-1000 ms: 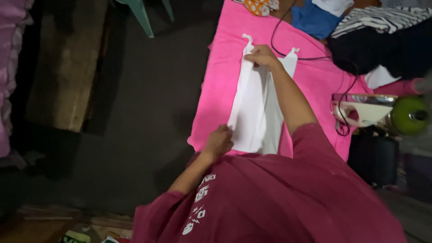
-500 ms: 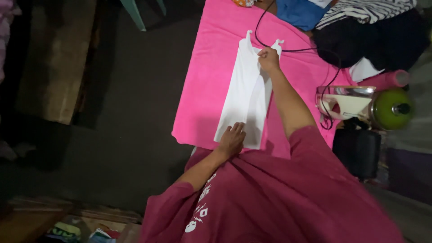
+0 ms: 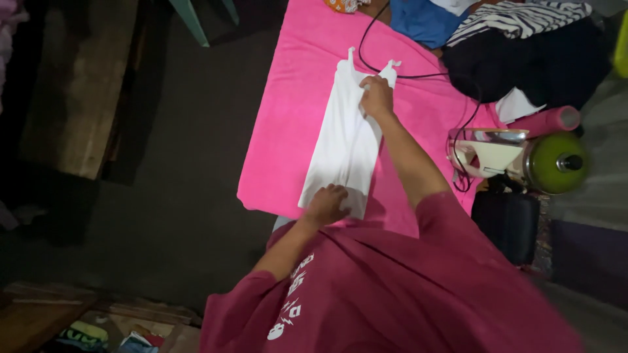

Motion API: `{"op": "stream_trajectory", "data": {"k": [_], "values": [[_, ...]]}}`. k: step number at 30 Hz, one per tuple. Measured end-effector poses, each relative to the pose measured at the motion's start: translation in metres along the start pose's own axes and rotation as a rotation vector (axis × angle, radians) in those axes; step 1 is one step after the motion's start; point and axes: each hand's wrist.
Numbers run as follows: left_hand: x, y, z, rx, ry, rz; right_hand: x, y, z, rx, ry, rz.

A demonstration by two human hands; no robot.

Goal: Ironing a white tank top and a striped t-shirt on a pink mat, then folding them.

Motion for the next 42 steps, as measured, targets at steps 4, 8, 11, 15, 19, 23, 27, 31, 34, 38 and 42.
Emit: {"op": "stream_trajectory", "data": {"k": [4, 8, 11, 15, 19, 23, 27, 31, 34, 38, 42], "values": [[-0.007, 0.027, -0.042, 0.031, -0.154, 0.240, -0.011, 0.004, 0.000, -0.052, -0.082, -0.019], [-0.008, -0.005, -0.040, -0.199, -0.228, 0.647, -0.029, 0.003, -0.018, -0.116, -0.113, -0.103], [-0.012, -0.022, -0.044, -0.142, -0.408, 0.565, -0.052, 0.034, -0.007, -0.037, 0.011, -0.224], [-0.018, -0.031, -0.055, 0.131, -0.689, 0.298, -0.082, 0.071, 0.029, -0.025, 0.042, -0.183], [-0.018, -0.025, -0.076, 0.126, -0.698, 0.206, -0.058, 0.051, 0.033, -0.139, -0.103, -0.002], [-0.012, -0.016, -0.093, 0.092, -0.747, 0.075, 0.034, 0.018, 0.036, -0.227, -0.006, 0.251], [0.003, -0.022, -0.088, 0.142, -0.739, -0.035, 0.169, 0.056, 0.087, -0.202, 0.333, 0.083], [0.017, -0.009, -0.092, 0.198, -0.693, -0.047, 0.273, 0.056, 0.070, -0.155, 0.581, -0.083], [0.022, 0.012, -0.106, 0.250, -0.620, 0.073, 0.295, 0.066, 0.067, -0.244, 0.642, -0.114], [0.030, 0.035, -0.112, 0.855, -0.726, 0.154, 0.309, 0.057, 0.046, -0.277, 0.725, -0.302], [0.039, 0.012, -0.088, 1.173, -0.731, 0.135, 0.331, 0.070, 0.050, -0.226, 0.633, -0.245]]}}
Point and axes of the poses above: each hand's wrist, its own x-axis away from the middle knuckle, its own y-axis out of the palm, z = x × y, and after that the axes turned 2 degrees about y, right-handed
